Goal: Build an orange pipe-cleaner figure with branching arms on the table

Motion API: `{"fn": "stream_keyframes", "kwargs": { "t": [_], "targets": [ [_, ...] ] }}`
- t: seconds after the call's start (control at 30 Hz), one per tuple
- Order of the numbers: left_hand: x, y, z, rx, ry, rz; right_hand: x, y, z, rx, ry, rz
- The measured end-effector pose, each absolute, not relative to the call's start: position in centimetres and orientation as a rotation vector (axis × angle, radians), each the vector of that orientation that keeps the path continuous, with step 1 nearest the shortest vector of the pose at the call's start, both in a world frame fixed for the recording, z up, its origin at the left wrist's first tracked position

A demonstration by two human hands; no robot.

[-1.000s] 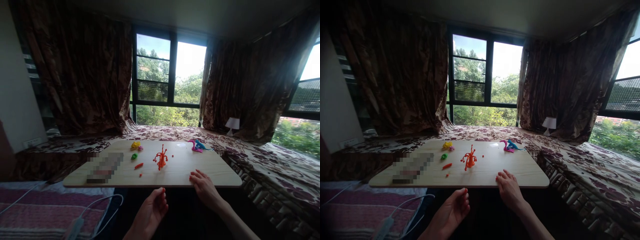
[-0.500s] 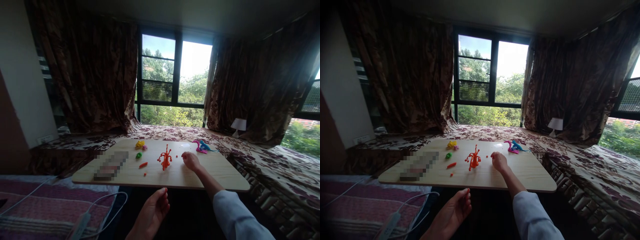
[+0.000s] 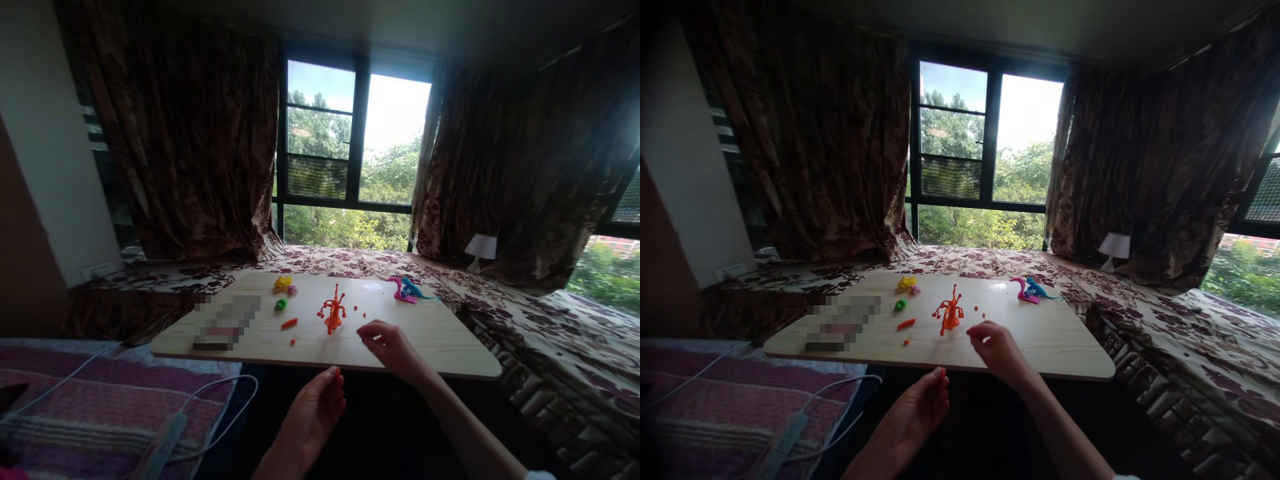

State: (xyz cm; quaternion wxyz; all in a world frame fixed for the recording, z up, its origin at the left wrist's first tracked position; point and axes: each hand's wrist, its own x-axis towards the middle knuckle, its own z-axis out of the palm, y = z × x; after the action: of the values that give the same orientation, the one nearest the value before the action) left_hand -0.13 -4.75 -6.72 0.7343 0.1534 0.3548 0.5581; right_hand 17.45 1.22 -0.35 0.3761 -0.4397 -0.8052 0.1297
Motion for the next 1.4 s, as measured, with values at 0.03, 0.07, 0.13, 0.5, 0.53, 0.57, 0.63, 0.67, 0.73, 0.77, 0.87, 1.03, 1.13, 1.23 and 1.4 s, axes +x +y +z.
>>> {"fn": "stream_keyframes", "kwargs": {
  "t": [0.03,0.07,0.13,0.5,0.53,0.57,0.63,0.67,0.73,0.77,0.87,1.03,1.13,1.23,1.4],
  "targets": [
    [0.0,-4.8,-6.8,0.340,0.771,1.220,17.0,-0.3,-0.5,-1.036,-2.087,0.421],
    [0.1,-4.8,-6.8,0.343,0.762,1.215,16.5,-1.5,-0.7,-0.974,-2.103,0.483],
    [0.2,-4.8,-7.0,0.347,0.746,1.211,15.6,-3.3,-1.1,-0.941,-2.101,0.507],
    [0.0,-5.0,-6.6,0.341,0.785,1.198,16.5,-1.8,-1.7,-1.068,-2.183,0.164],
    [-0.1,-5.1,-6.6,0.341,0.796,1.196,17.5,-1.2,-1.8,-1.150,-2.184,0.083],
    [-0.1,-5.2,-6.5,0.338,0.806,1.195,18.6,-0.6,-1.9,-1.245,-2.191,-0.005],
    [-0.2,-5.3,-6.4,0.326,0.821,1.194,20.4,0.2,-2.1,-1.390,-2.228,-0.144],
    [-0.2,-5.3,-6.4,0.322,0.823,1.194,21.1,0.4,-2.3,-1.415,-2.261,-0.190],
    [-0.2,-5.3,-6.4,0.321,0.820,1.195,21.7,0.2,-2.7,-1.432,-2.317,-0.255],
    [-0.2,-5.4,-6.4,0.325,0.814,1.195,21.7,-0.2,-2.9,-1.431,-2.333,-0.277],
    [-0.1,-5.4,-6.5,0.344,0.796,1.189,21.0,-1.1,-3.3,-1.435,-2.327,-0.302],
    [-0.4,-5.2,-6.5,0.350,0.777,1.191,20.6,-1.0,-4.2,-1.469,-2.263,-0.298],
    [-0.6,-5.0,-6.5,0.345,0.776,1.211,21.0,-1.3,-5.2,-1.453,-2.284,-0.288],
    [-0.2,-5.0,-6.6,0.343,0.776,1.202,21.1,-2.3,-6.0,-1.387,-2.328,-0.272],
    [0.0,-5.2,-6.7,0.355,0.774,1.173,20.4,-2.2,-6.0,-1.398,-2.345,-0.240]
  ]
}}
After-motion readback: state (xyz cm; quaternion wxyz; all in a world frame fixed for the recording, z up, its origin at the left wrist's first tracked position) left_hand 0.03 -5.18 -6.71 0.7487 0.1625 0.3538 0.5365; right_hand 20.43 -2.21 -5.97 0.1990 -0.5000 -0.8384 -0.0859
